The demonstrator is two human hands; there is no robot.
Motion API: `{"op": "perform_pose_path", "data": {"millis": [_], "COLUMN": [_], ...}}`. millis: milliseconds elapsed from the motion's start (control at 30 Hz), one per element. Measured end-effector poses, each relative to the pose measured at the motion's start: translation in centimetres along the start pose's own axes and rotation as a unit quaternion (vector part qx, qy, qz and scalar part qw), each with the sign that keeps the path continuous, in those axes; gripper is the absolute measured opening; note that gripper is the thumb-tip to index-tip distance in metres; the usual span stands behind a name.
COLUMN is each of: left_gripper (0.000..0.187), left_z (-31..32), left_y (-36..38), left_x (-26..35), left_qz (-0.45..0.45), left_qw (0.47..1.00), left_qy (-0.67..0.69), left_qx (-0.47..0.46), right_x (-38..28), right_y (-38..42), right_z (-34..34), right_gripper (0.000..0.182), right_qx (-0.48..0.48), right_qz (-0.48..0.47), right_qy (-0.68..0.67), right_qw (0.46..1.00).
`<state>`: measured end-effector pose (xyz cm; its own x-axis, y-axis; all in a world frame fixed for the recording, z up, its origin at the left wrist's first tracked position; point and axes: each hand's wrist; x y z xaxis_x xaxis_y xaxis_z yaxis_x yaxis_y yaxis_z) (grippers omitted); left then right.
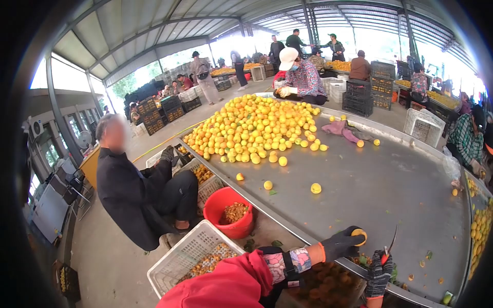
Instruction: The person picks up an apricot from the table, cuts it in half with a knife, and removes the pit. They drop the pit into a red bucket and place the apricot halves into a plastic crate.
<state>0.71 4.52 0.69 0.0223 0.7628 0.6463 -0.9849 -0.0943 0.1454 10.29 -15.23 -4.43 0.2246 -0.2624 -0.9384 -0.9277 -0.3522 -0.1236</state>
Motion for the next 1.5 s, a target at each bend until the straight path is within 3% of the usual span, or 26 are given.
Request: {"op": "perform_pose_path", "data": {"millis": [100,400,733,800,833,900,933,967,1033,1067,1200,1400,1500], "left_gripper": [0.045,0.041,0.039,0.043,0.044,0.048,0.05,0.053,0.054,0.055,0.055,0.059,0.061], "left_z": [-0.1,-0.5,0.3,0.3,-0.8,-1.9,-2.3,-1.6,-0.9,-0.7,0.4,0.8,0.2], "left_y": [0.3,-0.2,0.6,0.3,-0.7,-2.3,-2.3,-1.4,-0.9,-0.9,-0.3,-0.2,-0.2], "left_x": [0.9,1.2,2.0,2.0,1.7,0.1,-0.5,1.0,1.4,1.5,2.1,2.5,2.1], "left_qz": [-0.017,-0.011,0.016,0.014,0.092,0.223,0.158,0.085,0.06,0.067,0.131,0.124,0.13], "left_qw": [0.999,0.997,0.989,0.98,0.963,0.915,0.939,0.958,0.971,0.958,0.898,0.893,0.892], "left_qy": [-0.049,0.046,-0.142,-0.195,-0.243,-0.315,-0.287,-0.262,-0.204,-0.253,-0.393,-0.396,-0.39], "left_qx": [-0.013,-0.069,-0.046,-0.046,-0.068,-0.119,-0.101,-0.087,-0.107,-0.119,-0.147,-0.177,-0.188], "right_x": [-0.7,-0.1,0.1,0.1,-0.3,-2.0,-3.5,-4.3,-2.9,-3.0,-4.1,-4.5,-4.9], "right_y": [0.8,1.2,1.4,1.3,1.5,1.8,2.4,2.7,2.4,2.4,2.5,2.7,2.8], "right_z": [0.6,1.8,1.4,1.4,1.3,1.3,1.1,0.9,1.1,1.3,1.4,1.3,1.1], "right_gripper": [0.019,0.02,0.02,0.021,0.022,0.025,0.025,0.025,0.025,0.027,0.029,0.03,0.028], "right_qx": [-0.051,-0.056,-0.067,-0.068,-0.067,-0.074,-0.082,-0.074,-0.037,-0.029,-0.018,-0.016,-0.043], "right_qz": [0.027,-0.021,-0.005,-0.059,-0.081,-0.017,0.043,-0.009,-0.084,-0.119,-0.14,-0.217,-0.201], "right_qy": [-0.059,0.008,0.003,0.027,0.042,-0.002,-0.055,-0.029,0.023,0.032,0.183,0.227,0.244], "right_qw": [0.997,0.998,0.998,0.996,0.994,0.997,0.994,0.997,0.996,0.992,0.973,0.949,0.948]}}
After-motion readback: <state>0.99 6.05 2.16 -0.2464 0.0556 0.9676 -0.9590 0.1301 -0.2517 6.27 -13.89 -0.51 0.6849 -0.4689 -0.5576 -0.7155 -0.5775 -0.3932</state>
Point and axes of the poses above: each hand's wrist, its own y-axis away from the middle knuckle, its own z-axis out of the palm, x = y × z, and after that the axes turned 15 degrees about y, right-handed
